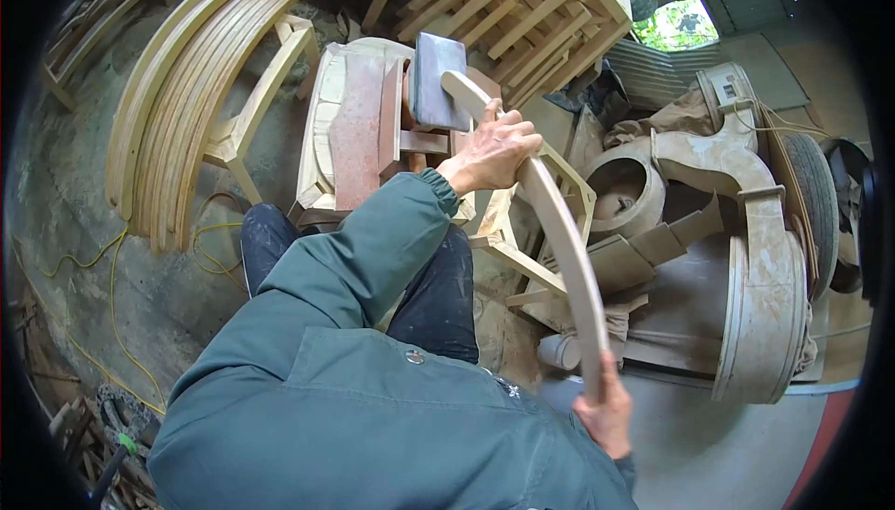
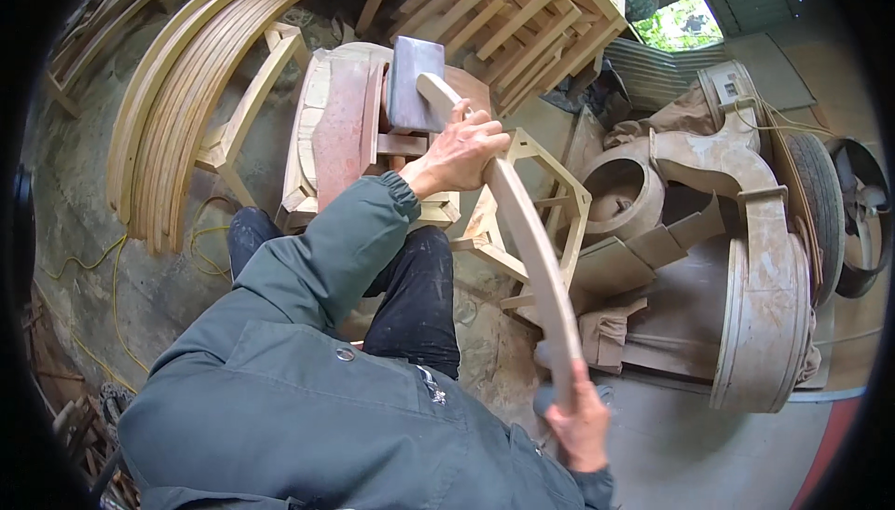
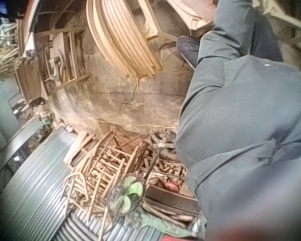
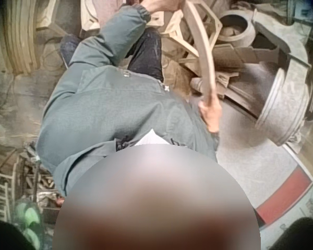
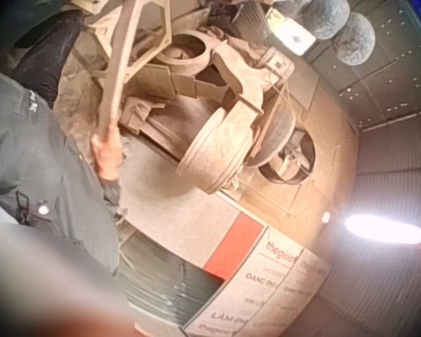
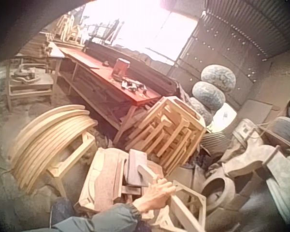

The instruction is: The recorder is sanding a curved wooden furniture part using a stationary belt sander.

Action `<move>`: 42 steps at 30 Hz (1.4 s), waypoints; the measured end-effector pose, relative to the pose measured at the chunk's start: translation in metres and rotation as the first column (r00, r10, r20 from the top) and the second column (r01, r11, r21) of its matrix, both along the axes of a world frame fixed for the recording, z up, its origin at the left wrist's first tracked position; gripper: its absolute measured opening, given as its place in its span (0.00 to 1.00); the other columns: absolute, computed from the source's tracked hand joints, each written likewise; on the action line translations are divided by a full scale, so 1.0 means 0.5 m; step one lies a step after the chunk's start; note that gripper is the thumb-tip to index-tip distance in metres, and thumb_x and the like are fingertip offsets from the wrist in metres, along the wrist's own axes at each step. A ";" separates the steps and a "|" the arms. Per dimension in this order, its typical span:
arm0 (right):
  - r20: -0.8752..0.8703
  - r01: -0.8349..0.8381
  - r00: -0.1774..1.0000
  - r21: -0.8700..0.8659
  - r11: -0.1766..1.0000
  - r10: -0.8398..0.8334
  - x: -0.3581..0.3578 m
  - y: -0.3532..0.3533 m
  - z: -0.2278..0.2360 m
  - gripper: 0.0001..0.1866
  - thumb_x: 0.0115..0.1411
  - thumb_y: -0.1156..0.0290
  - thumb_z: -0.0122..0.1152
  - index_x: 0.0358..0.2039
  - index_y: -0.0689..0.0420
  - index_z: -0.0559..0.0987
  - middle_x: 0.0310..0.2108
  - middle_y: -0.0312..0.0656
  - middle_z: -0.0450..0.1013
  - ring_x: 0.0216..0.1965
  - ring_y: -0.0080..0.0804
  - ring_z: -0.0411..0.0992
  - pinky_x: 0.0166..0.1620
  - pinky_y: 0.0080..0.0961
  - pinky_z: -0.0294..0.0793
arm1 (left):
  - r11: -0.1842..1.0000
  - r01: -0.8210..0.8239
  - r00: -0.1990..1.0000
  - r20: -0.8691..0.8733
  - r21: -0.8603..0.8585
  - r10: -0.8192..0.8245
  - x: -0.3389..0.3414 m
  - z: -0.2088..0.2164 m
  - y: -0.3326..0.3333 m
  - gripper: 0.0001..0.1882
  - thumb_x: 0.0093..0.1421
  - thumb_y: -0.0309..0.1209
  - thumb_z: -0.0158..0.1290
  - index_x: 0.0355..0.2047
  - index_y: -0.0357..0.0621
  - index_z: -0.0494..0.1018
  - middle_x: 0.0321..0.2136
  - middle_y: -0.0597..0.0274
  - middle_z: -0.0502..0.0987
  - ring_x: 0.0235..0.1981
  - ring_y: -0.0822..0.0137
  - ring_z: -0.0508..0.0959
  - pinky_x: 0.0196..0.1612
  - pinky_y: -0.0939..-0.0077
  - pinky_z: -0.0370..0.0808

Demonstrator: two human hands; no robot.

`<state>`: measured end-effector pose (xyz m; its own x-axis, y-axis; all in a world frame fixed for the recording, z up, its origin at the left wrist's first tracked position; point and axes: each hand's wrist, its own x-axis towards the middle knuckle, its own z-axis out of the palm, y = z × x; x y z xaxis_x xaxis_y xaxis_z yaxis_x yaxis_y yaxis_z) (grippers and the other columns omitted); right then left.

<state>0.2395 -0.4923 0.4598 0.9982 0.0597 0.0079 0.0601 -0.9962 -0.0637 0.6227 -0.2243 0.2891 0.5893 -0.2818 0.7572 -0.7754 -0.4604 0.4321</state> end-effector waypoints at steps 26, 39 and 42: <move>0.079 -0.190 0.982 0.415 0.890 0.172 0.909 0.322 -0.232 0.47 0.51 0.40 0.77 0.60 0.63 0.75 0.42 0.51 0.83 0.43 0.46 0.83 0.50 0.38 0.81 | 0.888 -0.043 0.941 -0.317 -0.458 -0.118 0.212 0.171 0.089 0.20 0.49 0.32 0.63 0.42 0.37 0.79 0.30 0.50 0.82 0.32 0.62 0.82 0.40 0.67 0.79; 0.497 -0.603 0.772 0.374 0.704 0.397 1.150 0.437 -0.348 0.31 0.65 0.52 0.66 0.61 0.58 0.74 0.60 0.56 0.72 0.65 0.50 0.66 0.67 0.45 0.62 | 0.977 0.173 0.982 -0.048 -0.127 -0.181 0.290 0.279 0.117 0.21 0.48 0.31 0.66 0.44 0.47 0.76 0.36 0.48 0.84 0.41 0.45 0.84 0.43 0.55 0.81; 0.464 -0.570 0.805 0.430 0.700 0.370 1.130 0.422 -0.333 0.25 0.61 0.52 0.69 0.48 0.61 0.83 0.46 0.55 0.82 0.52 0.48 0.78 0.57 0.41 0.73 | 0.966 0.217 0.974 -0.036 -0.142 -0.224 0.299 0.282 0.111 0.22 0.48 0.31 0.66 0.45 0.46 0.78 0.37 0.50 0.84 0.41 0.47 0.84 0.46 0.57 0.81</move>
<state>0.8043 -0.2814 0.2931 0.7678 0.4067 0.4950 0.6269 -0.6365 -0.4494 0.7723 -0.1689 0.4301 0.5628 -0.3051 0.7682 -0.8265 -0.2142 0.5205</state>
